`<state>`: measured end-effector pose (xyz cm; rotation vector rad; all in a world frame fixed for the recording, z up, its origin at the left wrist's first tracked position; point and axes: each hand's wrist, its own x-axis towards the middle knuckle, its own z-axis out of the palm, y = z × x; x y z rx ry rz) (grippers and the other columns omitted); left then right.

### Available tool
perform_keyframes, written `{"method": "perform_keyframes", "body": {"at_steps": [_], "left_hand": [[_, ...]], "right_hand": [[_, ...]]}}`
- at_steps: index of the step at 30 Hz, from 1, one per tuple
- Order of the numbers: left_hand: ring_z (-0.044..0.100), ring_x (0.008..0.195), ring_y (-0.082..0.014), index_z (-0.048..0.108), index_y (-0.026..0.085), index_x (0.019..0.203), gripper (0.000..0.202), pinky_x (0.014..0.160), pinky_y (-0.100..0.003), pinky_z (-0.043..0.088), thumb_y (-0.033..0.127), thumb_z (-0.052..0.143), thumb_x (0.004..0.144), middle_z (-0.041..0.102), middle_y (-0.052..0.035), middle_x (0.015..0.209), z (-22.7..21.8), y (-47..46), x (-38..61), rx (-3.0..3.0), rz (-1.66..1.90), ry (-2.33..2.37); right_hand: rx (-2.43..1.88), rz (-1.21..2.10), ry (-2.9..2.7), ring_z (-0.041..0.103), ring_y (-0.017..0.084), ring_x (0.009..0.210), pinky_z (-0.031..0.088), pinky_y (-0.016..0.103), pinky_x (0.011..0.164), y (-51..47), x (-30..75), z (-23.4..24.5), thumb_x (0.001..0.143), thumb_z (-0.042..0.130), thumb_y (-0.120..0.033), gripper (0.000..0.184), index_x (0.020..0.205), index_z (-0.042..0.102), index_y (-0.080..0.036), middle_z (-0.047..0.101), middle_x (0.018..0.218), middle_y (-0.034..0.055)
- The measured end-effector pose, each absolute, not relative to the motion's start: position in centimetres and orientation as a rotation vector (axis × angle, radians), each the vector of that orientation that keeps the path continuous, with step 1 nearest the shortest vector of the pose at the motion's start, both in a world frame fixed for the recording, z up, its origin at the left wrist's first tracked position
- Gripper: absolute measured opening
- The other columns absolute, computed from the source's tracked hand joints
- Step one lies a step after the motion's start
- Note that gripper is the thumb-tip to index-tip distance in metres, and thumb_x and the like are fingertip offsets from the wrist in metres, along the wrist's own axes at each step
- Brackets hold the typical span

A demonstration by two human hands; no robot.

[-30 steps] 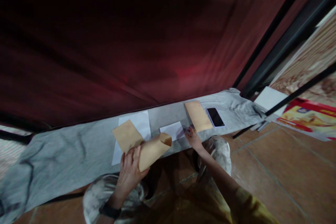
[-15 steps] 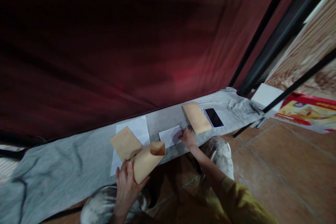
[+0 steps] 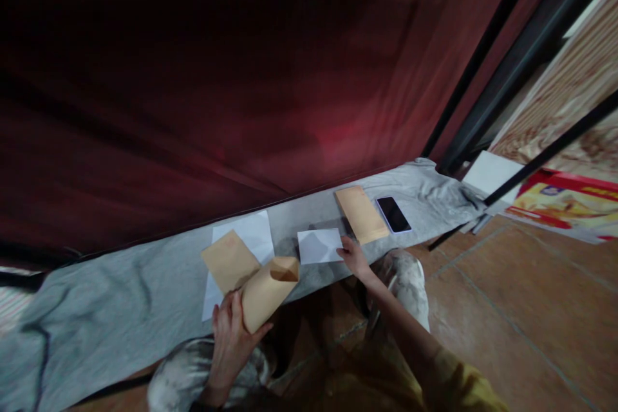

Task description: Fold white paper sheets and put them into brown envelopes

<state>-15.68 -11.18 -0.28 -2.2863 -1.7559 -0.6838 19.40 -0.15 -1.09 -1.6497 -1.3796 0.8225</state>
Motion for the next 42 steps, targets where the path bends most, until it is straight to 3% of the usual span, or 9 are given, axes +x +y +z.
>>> {"method": "perform_keyframes", "body": {"at_steps": [4,8,11,17,22,27,34,42], "left_hand": [[0.045,0.129,-0.0423,0.009,0.014,0.157,0.100,0.108,-0.064,0.034,0.061,0.059,0.084,0.044,-0.0259,0.139,-0.7,-11.2,-15.8,-2.284,-0.680,-1.760],[0.045,0.130,-0.0423,0.010,0.013,0.157,0.098,0.109,-0.065,0.032,0.058,0.060,0.085,0.044,-0.0268,0.140,-0.6,-11.3,-15.6,-2.290,-0.649,-1.789],[0.043,0.132,-0.0424,0.010,0.012,0.156,0.098,0.110,-0.064,0.030,0.059,0.059,0.085,0.043,-0.0273,0.141,-0.4,-11.3,-15.4,-2.283,-0.631,-1.805],[0.038,0.137,-0.0436,0.011,0.010,0.156,0.097,0.112,-0.066,0.027,0.055,0.060,0.085,0.041,-0.0297,0.143,-0.2,-11.0,-15.1,-2.273,-0.628,-1.761],[0.035,0.141,-0.0416,0.013,0.013,0.156,0.094,0.114,-0.066,0.023,0.049,0.063,0.085,0.040,-0.0282,0.146,0.3,-11.0,-15.3,-2.299,-0.589,-1.755],[0.033,0.142,-0.0410,0.021,0.013,0.154,0.088,0.114,-0.066,0.019,0.045,0.065,0.084,0.043,-0.0280,0.146,0.4,-11.0,-15.7,-2.347,-0.548,-1.718],[0.033,0.143,-0.0415,0.021,0.012,0.154,0.088,0.115,-0.066,0.019,0.041,0.066,0.084,0.041,-0.0287,0.147,-0.1,-11.2,-15.7,-2.345,-0.559,-1.697],[0.033,0.144,-0.0424,0.027,0.013,0.152,0.084,0.115,-0.067,0.016,0.038,0.068,0.083,0.043,-0.0286,0.145,0.2,-11.1,-15.6,-2.373,-0.507,-1.583]], "right_hand": [[-1.462,1.003,-1.244,0.064,0.020,0.075,0.053,0.031,0.070,-1.6,20.5,0.2,0.079,0.058,-0.039,0.025,0.089,0.067,-0.018,0.069,0.077,0.0032],[-1.262,1.223,-0.979,0.063,0.021,0.075,0.054,0.036,0.074,-3.3,21.7,2.8,0.070,0.069,-0.051,0.038,0.089,0.072,-0.018,0.070,0.081,0.0041],[-1.172,1.337,-0.864,0.062,0.020,0.074,0.054,0.034,0.072,-4.5,22.1,4.7,0.066,0.077,-0.048,0.036,0.087,0.074,-0.019,0.070,0.079,0.0022],[-1.213,1.343,-1.062,0.056,0.016,0.062,0.047,0.028,0.063,-5.5,22.0,6.1,0.070,0.076,-0.044,0.026,0.065,0.072,-0.019,0.063,0.062,-0.0004],[-1.280,1.277,-1.236,0.067,0.024,0.080,0.052,0.034,0.076,-5.5,22.2,6.3,0.076,0.066,-0.040,0.025,0.085,0.080,-0.020,0.076,0.085,0.0044],[-1.292,1.225,-1.479,0.071,0.026,0.094,0.053,0.039,0.090,-5.5,22.8,6.7,0.080,0.057,-0.028,0.030,0.098,0.080,-0.022,0.079,0.099,0.0051],[-1.344,1.170,-1.644,0.072,0.027,0.089,0.055,0.038,0.082,-5.4,23.3,6.8,0.084,0.053,-0.023,0.033,0.103,0.080,-0.022,0.079,0.101,0.0049],[-1.369,1.102,-1.728,0.070,0.023,0.086,0.053,0.031,0.077,-5.6,23.2,7.2,0.081,0.053,-0.014,0.031,0.096,0.080,-0.022,0.077,0.092,0.0050]]}}
